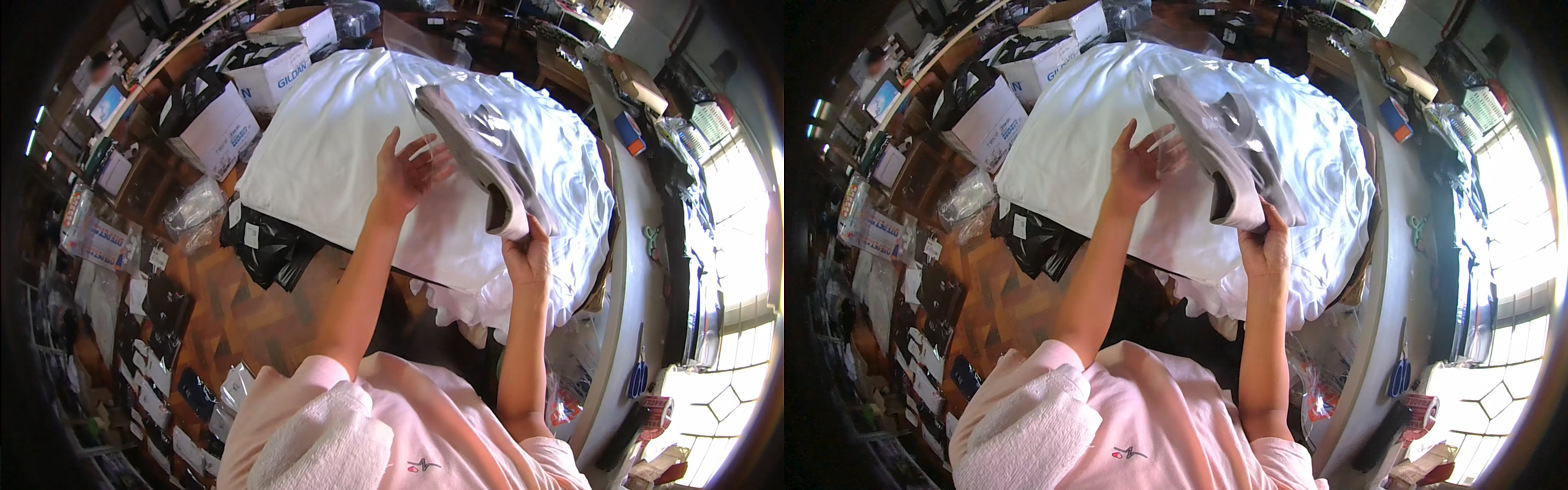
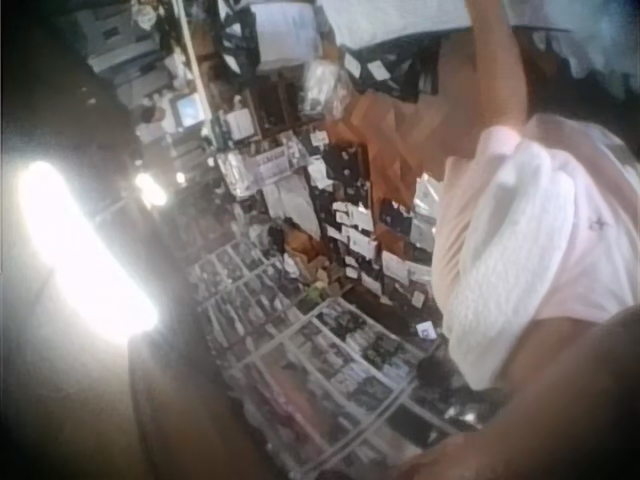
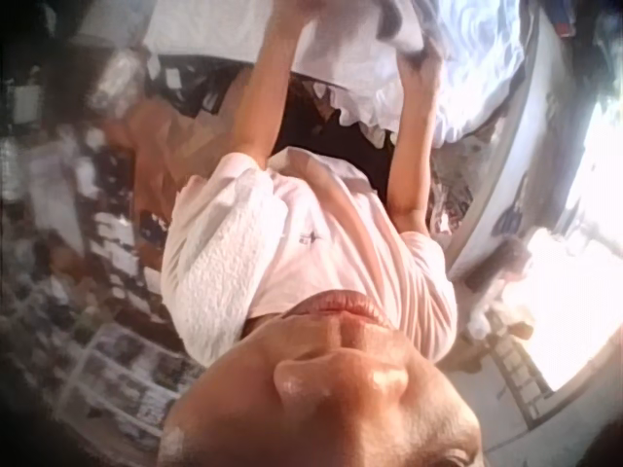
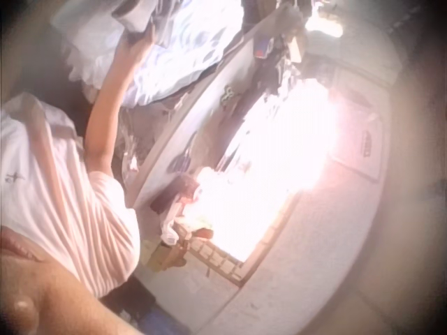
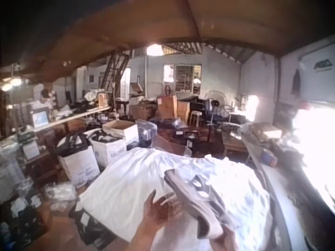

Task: The person folds a white t-shirt and places it into a clear plastic bag, then repeats the process with a gray t-shirt. Each shirt is folded neatly and sealed inside a bag on a cluttered work table.

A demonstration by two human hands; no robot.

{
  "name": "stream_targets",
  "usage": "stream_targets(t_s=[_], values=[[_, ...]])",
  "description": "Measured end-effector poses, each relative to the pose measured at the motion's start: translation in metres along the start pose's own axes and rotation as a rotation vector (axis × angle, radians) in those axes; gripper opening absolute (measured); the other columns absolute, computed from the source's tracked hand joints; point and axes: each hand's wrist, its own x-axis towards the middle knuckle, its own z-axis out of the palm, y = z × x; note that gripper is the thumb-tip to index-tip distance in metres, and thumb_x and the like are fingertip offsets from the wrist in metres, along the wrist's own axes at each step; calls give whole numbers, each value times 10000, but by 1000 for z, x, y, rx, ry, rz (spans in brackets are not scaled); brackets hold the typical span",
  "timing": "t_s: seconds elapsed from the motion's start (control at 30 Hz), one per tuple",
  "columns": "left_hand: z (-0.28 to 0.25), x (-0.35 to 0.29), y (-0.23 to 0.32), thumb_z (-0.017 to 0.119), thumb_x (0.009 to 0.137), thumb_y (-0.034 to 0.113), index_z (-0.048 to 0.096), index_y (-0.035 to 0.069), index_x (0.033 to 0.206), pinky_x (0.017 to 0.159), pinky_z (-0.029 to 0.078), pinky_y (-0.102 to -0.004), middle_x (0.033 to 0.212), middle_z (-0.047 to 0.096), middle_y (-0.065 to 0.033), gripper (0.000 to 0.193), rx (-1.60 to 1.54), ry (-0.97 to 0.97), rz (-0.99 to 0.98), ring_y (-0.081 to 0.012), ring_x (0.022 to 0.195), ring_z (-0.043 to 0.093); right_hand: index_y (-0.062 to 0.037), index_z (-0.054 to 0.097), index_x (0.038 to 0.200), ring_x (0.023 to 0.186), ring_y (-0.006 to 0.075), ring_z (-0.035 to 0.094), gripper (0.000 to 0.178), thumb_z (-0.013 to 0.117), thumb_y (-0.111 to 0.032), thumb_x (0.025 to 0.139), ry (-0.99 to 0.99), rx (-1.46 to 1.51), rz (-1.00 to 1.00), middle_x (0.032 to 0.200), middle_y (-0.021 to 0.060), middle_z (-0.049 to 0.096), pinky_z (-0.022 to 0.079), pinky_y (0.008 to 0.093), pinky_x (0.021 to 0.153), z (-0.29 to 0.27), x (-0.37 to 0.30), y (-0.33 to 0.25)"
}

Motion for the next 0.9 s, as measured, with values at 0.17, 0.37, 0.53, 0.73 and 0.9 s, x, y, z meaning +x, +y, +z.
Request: stream_targets(t_s=[0.17, 0.37, 0.53, 0.73, 0.9], values=[[-39, 32, -50, 455, 854, 516, 454, 51, 1197, 846, 459, -492, 1086, 557, -135, 577, 288, -317, 569, -308, 1000, 553, 96, 551, 1012, 974, 252, 596, 208, 489, -37, 864, -242, 130, 258, 1035, 161, 605, 494, 352, 889, -17, -2, 2], [-82, 69, -80, 597, 802, 384, 482, 42, 1190, 864, 477, -420, 1120, 568, -129, 529, 202, -233, 414, -293, 994, 567, 55, 585, 991, 922, 206, 604, 161, 554, 11, 839, 2, -271, 114, 1014, 129, 614, 500, 319, 853, 20, 18, 25], [-73, 68, -82, 460, 847, 429, 523, 74, 1175, 921, 426, -466, 1158, 566, -98, 488, -80, -332, 293, -292, 1053, 545, 20, 583, 1012, 925, 247, 597, 185, 591, -20, 832, -102, -430, 140, 1016, 124, 612, 486, 390, 865, 55, 54, 38], [-37, 42, -62, 445, 864, 452, 536, 94, 1184, 950, 400, -481, 1211, 548, -120, 489, -453, -305, 86, -317, 1113, 510, 2, 511, 1121, 1088, 328, 492, 299, 588, -19, 833, -44, -305, 148, 1137, 165, 535, 435, 527, 890, 75, 93, 72], [-72, 48, -63, 434, 880, 440, 470, 66, 1239, 991, 341, -511, 1277, 475, -151, 519, -766, -659, -93, -347, 1177, 434, 49, 400, 1197, 1151, 346, 443, 362, 519, 36, 855, -151, -415, 146, 1250, 175, 424, 430, 528, 933, 66, 43, 70]])
